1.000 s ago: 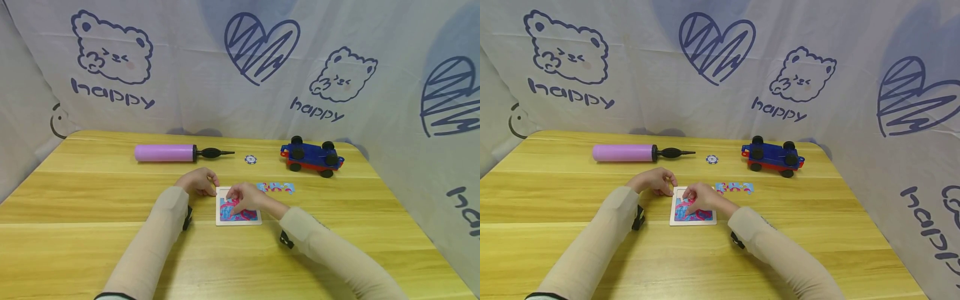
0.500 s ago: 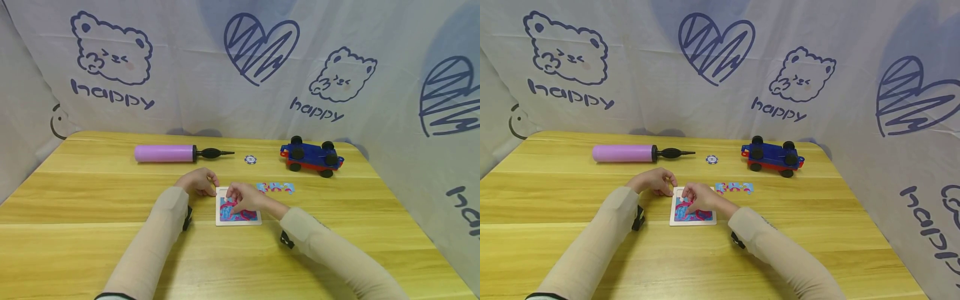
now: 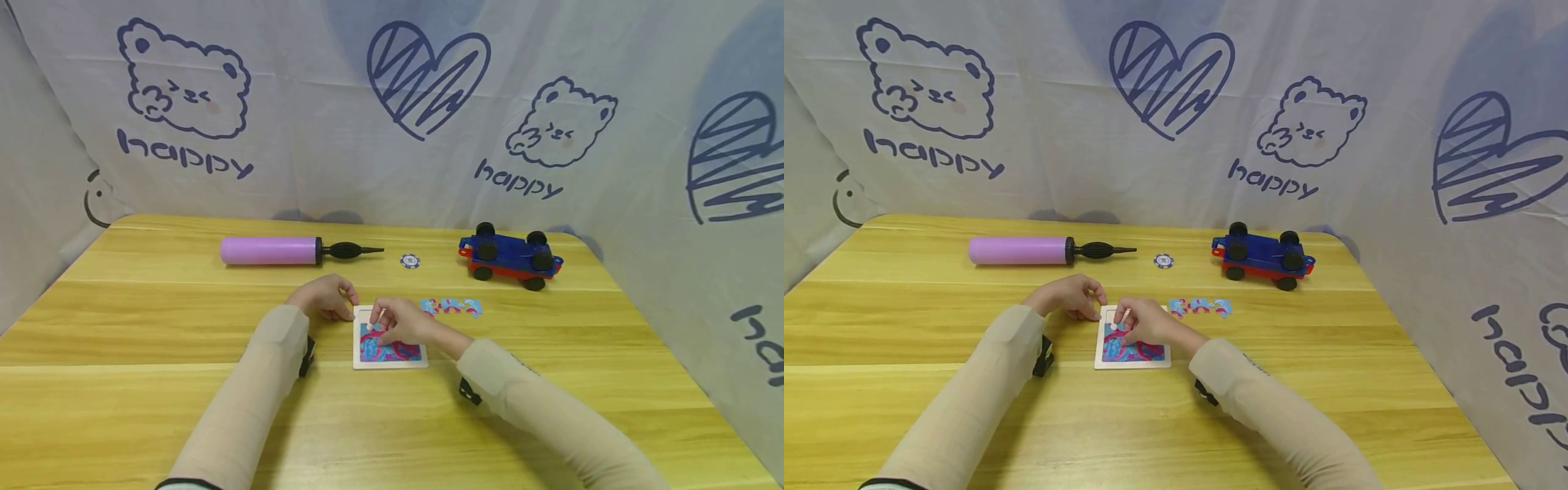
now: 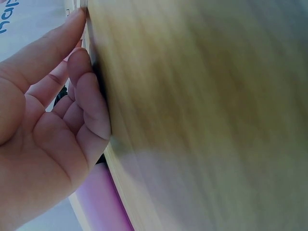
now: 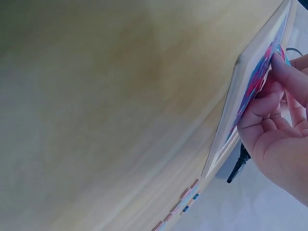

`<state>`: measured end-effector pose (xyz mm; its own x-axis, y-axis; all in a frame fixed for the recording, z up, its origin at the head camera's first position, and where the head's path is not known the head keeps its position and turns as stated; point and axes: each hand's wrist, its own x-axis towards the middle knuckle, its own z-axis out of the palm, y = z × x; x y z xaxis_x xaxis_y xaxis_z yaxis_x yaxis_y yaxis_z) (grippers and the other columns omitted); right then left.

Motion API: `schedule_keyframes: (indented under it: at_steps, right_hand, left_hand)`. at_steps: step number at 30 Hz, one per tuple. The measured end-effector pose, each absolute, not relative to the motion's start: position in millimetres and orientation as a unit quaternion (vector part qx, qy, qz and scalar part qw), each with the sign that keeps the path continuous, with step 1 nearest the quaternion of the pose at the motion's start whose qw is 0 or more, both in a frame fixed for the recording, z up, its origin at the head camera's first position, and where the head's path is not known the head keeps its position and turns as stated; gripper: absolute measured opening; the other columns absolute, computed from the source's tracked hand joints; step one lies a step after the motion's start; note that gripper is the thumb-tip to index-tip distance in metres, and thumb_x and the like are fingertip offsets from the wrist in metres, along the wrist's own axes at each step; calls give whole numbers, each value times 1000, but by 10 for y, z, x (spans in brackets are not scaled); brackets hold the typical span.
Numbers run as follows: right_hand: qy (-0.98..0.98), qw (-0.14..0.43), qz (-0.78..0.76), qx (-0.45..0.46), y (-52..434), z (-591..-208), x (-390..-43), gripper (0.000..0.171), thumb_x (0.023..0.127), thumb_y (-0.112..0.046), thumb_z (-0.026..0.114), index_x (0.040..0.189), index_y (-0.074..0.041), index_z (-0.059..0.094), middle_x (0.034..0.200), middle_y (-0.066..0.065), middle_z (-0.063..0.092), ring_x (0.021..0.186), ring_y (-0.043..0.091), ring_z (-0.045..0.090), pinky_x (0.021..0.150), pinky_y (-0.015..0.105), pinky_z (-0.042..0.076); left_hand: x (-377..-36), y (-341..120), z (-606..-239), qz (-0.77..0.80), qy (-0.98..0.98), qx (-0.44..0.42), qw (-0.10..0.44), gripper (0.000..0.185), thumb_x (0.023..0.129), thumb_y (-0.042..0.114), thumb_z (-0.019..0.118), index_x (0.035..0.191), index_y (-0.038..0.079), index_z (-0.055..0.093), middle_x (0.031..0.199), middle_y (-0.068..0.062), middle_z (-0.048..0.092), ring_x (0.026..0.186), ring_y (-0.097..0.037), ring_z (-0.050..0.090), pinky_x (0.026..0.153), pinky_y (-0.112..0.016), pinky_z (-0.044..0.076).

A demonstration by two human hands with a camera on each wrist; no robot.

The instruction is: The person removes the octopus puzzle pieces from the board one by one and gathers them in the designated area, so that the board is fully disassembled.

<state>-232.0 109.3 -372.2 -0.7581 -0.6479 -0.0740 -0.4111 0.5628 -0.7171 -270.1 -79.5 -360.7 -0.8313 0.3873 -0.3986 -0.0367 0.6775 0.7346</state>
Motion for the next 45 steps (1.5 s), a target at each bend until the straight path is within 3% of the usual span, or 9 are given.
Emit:
schedule_keyframes:
  at_steps: [25, 37, 45]
  right_hand:
    - [882, 154, -310, -320, 1112, -3700, -2343, 25, 73, -1, 72, 93, -2, 57, 72, -1, 54, 64, 8, 47, 59, 17, 41]
    - [870, 167, -337, -319, 1128, -3712, -2372, 21, 75, 0, 69, 93, 2, 58, 73, 1, 55, 64, 8, 49, 61, 18, 43]
    - [856, 195, -396, -269, 1145, -3729, -2381, 21, 75, 3, 68, 94, 4, 59, 73, 2, 59, 64, 8, 52, 59, 20, 44]
  left_hand:
    - [-2710, -789, -3601, 395, 873, 99, 270, 19, 75, 1, 69, 90, 2, 58, 62, -3, 48, 54, -11, 45, 50, -21, 40]
    - [-2707, -793, -3598, 392, 875, 97, 268, 19, 75, 1, 69, 90, 2, 58, 64, -3, 48, 55, -11, 46, 51, -22, 40]
    - [-2699, -796, -3614, 392, 875, 98, 267, 19, 75, 1, 69, 90, 2, 58, 63, -3, 48, 55, -11, 46, 51, -22, 41]
